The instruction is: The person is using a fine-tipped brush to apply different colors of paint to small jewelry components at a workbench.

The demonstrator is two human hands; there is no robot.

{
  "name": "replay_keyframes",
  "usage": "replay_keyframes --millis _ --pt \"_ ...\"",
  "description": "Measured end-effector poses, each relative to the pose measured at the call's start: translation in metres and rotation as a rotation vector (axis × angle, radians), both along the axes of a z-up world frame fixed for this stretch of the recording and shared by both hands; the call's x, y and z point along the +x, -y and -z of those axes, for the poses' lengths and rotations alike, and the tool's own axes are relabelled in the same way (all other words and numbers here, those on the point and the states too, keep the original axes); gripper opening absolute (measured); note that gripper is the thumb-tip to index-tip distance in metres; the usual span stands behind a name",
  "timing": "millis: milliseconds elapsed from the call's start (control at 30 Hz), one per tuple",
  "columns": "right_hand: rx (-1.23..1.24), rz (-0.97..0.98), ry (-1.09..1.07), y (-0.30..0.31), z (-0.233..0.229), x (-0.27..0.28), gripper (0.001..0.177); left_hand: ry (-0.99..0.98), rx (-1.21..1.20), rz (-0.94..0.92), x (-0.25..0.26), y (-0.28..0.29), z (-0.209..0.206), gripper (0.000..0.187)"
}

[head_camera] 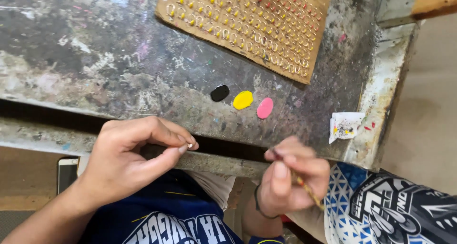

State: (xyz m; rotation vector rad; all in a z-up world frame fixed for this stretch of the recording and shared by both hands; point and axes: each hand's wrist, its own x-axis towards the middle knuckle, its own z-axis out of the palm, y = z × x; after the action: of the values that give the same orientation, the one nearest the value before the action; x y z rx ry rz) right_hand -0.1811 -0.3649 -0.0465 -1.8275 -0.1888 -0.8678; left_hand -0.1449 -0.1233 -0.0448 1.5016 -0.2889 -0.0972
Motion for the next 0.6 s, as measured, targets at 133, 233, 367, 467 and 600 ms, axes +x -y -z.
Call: replay_keyframes --millis 133,233,367,467,600 --pt "0.305 -0.138 -0.127 -0.045 0.011 -0.026 0.016 0.021 -0.023 0.028 0.000 -0.004 0.001 0.008" --pt "0.371 -0.197 -0.256 -0.064 0.014 -0.029 0.017 0.013 -0.032 0.043 -0.002 -0.005 0.002 0.007" --pt "0.418 -0.259 -0.308 -0.067 0.017 -0.023 0.020 -0.003 0.001 0.050 0.000 -0.006 0.001 0.007" --pt "0.397 -0.273 -0.275 -0.068 0.020 -0.019 0.017 -0.001 -0.011 0.058 0.001 -0.006 0.000 0.007" --pt "0.387 -0.247 -0.285 -0.070 0.020 -0.019 0.018 0.008 -0.018 0.053 0.001 -0.006 -0.001 0.009"
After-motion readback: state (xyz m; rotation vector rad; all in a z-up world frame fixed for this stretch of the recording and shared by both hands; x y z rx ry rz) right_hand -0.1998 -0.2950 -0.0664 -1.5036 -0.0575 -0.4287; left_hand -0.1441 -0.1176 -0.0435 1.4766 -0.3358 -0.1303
